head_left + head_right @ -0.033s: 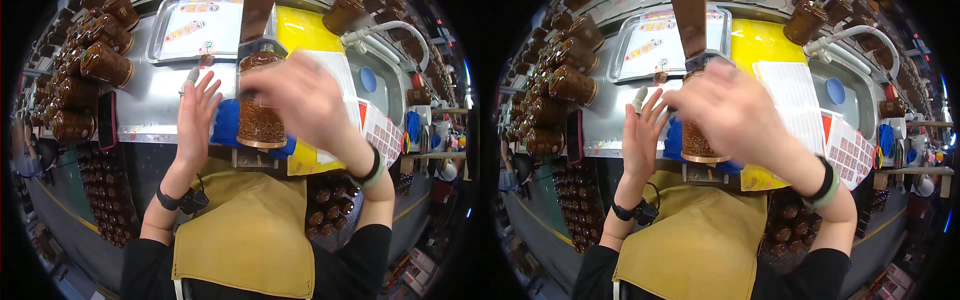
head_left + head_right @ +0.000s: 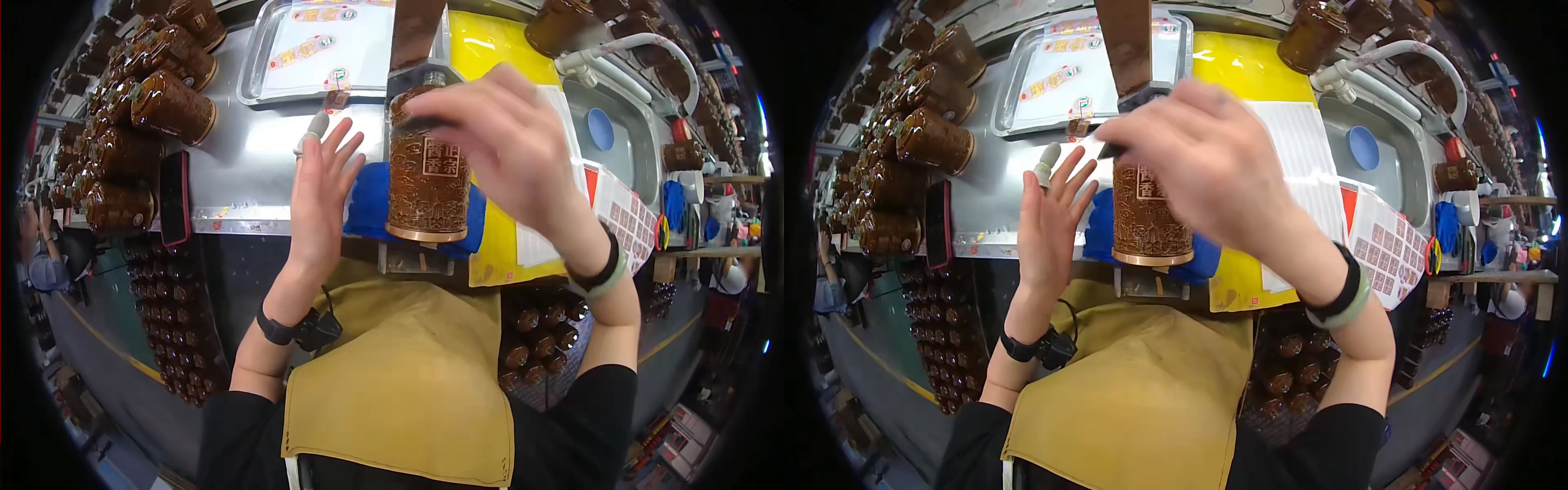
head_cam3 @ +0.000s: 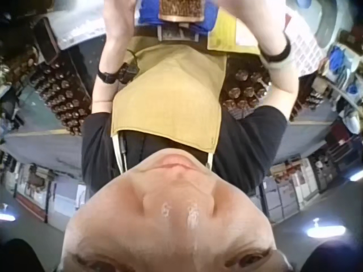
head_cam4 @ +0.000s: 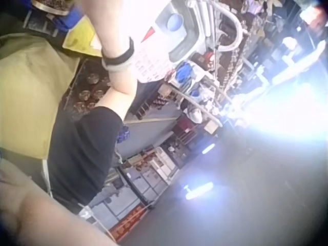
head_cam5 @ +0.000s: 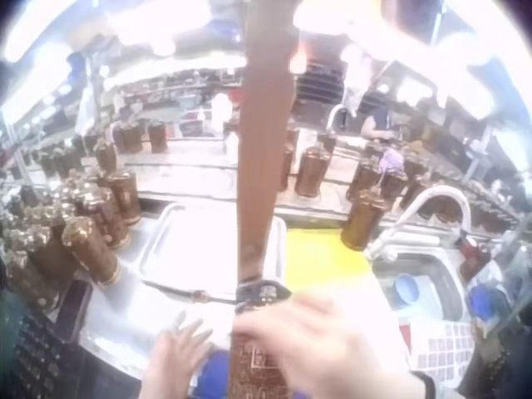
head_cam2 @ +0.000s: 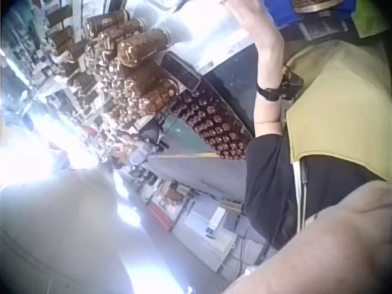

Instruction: The person picks up a bottle from a conveyor belt, applies a label to the front, and smooths it with a squeegee. They then rotate the bottle, apply a second label to the back, smooth it with the squeegee, and place the bottle onto a pallet.

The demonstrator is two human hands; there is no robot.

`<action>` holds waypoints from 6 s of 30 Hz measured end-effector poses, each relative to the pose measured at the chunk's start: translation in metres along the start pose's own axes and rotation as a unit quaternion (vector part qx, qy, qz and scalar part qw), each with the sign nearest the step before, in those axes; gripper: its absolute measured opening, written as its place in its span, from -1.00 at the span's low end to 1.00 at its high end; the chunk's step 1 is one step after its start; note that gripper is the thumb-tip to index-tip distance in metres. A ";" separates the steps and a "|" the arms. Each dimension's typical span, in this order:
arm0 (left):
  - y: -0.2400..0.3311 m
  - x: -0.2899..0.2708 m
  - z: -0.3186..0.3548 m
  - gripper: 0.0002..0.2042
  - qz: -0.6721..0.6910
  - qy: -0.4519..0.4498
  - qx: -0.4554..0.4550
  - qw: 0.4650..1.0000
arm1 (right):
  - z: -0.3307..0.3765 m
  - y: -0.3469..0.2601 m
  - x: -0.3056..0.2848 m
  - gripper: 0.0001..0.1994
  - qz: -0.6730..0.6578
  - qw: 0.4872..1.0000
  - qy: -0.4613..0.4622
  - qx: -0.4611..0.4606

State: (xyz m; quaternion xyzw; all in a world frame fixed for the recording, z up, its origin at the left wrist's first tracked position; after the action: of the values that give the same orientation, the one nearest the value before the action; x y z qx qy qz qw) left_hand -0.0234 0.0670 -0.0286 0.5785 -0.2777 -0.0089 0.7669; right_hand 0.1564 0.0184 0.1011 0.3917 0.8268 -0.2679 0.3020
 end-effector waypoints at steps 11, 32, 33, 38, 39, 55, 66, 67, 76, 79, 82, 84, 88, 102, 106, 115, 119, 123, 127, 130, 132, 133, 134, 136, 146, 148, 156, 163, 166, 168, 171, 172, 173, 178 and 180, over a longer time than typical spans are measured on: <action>-0.003 -0.003 -0.001 -0.32 -0.034 0.001 -0.023 0.999 | 0.067 -0.029 -0.010 -0.70 -0.217 0.969 -0.053 0.110; -0.001 -0.001 -0.001 -0.31 -0.043 -0.024 -0.034 0.998 | 0.045 -0.004 0.012 -0.77 0.064 0.994 -0.024 -0.088; -0.004 -0.001 -0.002 -0.32 -0.045 -0.027 -0.043 0.998 | 0.063 -0.021 0.015 -0.77 0.059 0.991 -0.009 -0.121; -0.009 0.005 -0.001 -0.32 -0.046 -0.053 -0.069 0.995 | 0.058 -0.011 0.007 -0.76 -0.142 0.986 0.000 0.090; -0.008 0.009 -0.001 -0.28 -0.043 -0.053 -0.060 0.996 | 0.056 0.014 0.004 -0.74 -0.104 0.984 0.064 0.131; 0.002 0.023 0.010 -0.25 -0.141 -0.061 -0.036 0.987 | 0.016 0.037 -0.035 -0.74 0.177 0.982 0.047 0.039; 0.000 0.047 -0.026 -0.44 -0.198 -0.132 -0.100 0.966 | 0.116 -0.010 -0.034 -0.55 -0.263 0.854 0.232 0.385; -0.011 0.046 -0.037 -0.46 -0.204 -0.122 -0.123 0.964 | 0.108 -0.015 -0.027 -0.59 -0.238 0.877 0.231 0.348; 0.016 0.076 0.028 -0.12 -0.222 -0.377 -0.084 0.895 | 0.123 -0.022 -0.064 -0.81 -0.196 0.851 0.340 0.350; 0.020 0.104 0.043 -0.02 -0.317 -0.407 0.021 0.856 | 0.124 -0.046 -0.094 -0.79 -0.174 0.892 0.283 0.305; 0.024 0.130 0.051 -0.06 -0.435 -0.406 0.079 0.800 | 0.149 -0.087 -0.132 -0.79 -0.004 0.927 0.191 0.324; 0.020 0.175 0.080 -0.04 -0.433 -0.442 0.100 0.779 | 0.175 -0.112 -0.157 -0.78 -0.017 0.922 0.166 0.349; -0.020 0.238 0.127 0.16 -0.390 -0.614 0.201 0.656 | 0.254 -0.164 -0.198 -0.83 0.039 0.841 0.198 0.502; -0.051 0.204 0.102 -0.41 -0.443 -0.569 0.130 0.681 | 0.645 -0.442 -0.195 -0.70 0.455 0.092 0.133 0.876; -0.061 0.188 0.097 -0.43 -0.475 -0.595 0.130 0.635 | 0.699 -0.467 -0.131 -0.71 0.306 -0.018 0.186 0.934; -0.063 0.155 0.080 -0.46 -0.492 -0.545 0.102 0.671 | 0.753 -0.437 -0.039 -0.71 0.302 0.174 0.179 0.920; -0.061 0.174 0.097 -0.45 -0.468 -0.568 0.162 0.657 | 0.753 -0.453 -0.026 -0.79 0.402 0.427 0.018 0.810; -0.052 0.155 0.087 -0.47 -0.453 -0.525 0.138 0.707 | 0.806 -0.463 -0.034 -0.63 0.291 0.300 -0.065 0.906; -0.042 0.129 0.060 -0.56 -0.348 -0.479 0.054 0.804 | 0.796 -0.466 -0.090 -0.59 0.306 0.138 0.102 0.936; -0.008 0.097 0.043 -0.62 -0.338 -0.382 0.074 0.857 | 0.794 -0.373 -0.100 -0.64 0.327 0.264 0.128 0.898; 0.006 0.076 0.017 -0.64 -0.281 -0.304 0.080 0.907 | 0.740 -0.320 -0.123 -0.66 0.369 0.334 0.137 0.857; 0.017 0.062 0.002 -0.65 -0.300 -0.251 0.129 0.911 | 0.711 -0.297 -0.135 -0.68 0.403 0.384 0.154 0.816; 0.026 0.044 -0.013 -0.66 -0.317 -0.200 0.177 0.910 | 0.677 -0.271 -0.147 -0.68 0.411 0.428 0.171 0.786; 0.041 -0.009 -0.042 -0.63 -0.307 -0.109 0.190 0.926 | 0.578 -0.209 -0.170 -0.72 0.462 0.545 0.187 0.674; 0.049 -0.044 -0.040 -0.73 -0.238 -0.002 0.147 0.960 | 0.128 0.084 -0.101 -0.62 0.132 0.933 0.085 0.325; 0.056 -0.030 -0.039 -0.72 -0.279 -0.023 0.209 0.937 | 0.074 0.138 -0.080 -0.59 0.173 0.943 0.058 0.278; 0.070 -0.066 -0.036 -0.75 -0.310 0.060 0.216 0.924 | 0.037 0.320 -0.069 -0.55 0.425 0.820 -0.049 0.381; 0.072 -0.073 -0.039 -0.74 -0.285 0.060 0.210 0.933 | 0.031 0.314 -0.080 -0.67 0.371 0.853 -0.012 0.367; 0.078 -0.041 -0.040 -0.71 -0.296 0.001 0.224 0.928 | 0.029 0.283 -0.072 -0.71 0.387 0.876 -0.001 0.287; 0.087 -0.028 -0.034 -0.69 -0.321 -0.045 0.249 0.913 | 0.020 0.234 -0.079 -0.79 0.386 0.894 -0.014 0.227; 0.084 -0.025 -0.027 -0.65 -0.320 -0.061 0.219 0.920 | -0.012 0.149 -0.098 -0.82 0.289 0.939 0.002 0.186; 0.079 -0.023 -0.028 -0.64 -0.309 -0.080 0.208 0.925 | -0.022 0.120 -0.104 -0.83 0.239 0.955 -0.011 0.175; 0.070 -0.018 -0.030 -0.58 -0.279 -0.102 0.193 0.935 | -0.029 0.095 -0.110 -0.83 0.201 0.964 -0.030 0.169; 0.057 0.058 -0.009 -0.15 -0.161 -0.303 0.168 0.924 | -0.041 0.014 -0.098 -0.85 -0.042 0.974 -0.118 0.189; 0.053 0.082 0.011 -0.01 -0.137 -0.348 0.121 0.920 | -0.033 0.000 -0.082 -0.86 -0.143 0.961 -0.139 0.194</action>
State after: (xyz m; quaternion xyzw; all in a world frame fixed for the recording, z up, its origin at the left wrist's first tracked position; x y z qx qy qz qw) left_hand 0.0253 0.0474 0.0544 0.6598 -0.4437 -0.2810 0.5374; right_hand 0.1880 0.0010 0.1814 0.2794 0.7564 -0.5153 0.2903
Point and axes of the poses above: each hand's wrist, its own z-axis away from the middle knuckle, its own x-axis out of the palm, y = z × x, the point moved 6 cm from there along -z, towards the middle knuckle, and after that the axes turned 1 degree about -y, right-handed, at the moved point
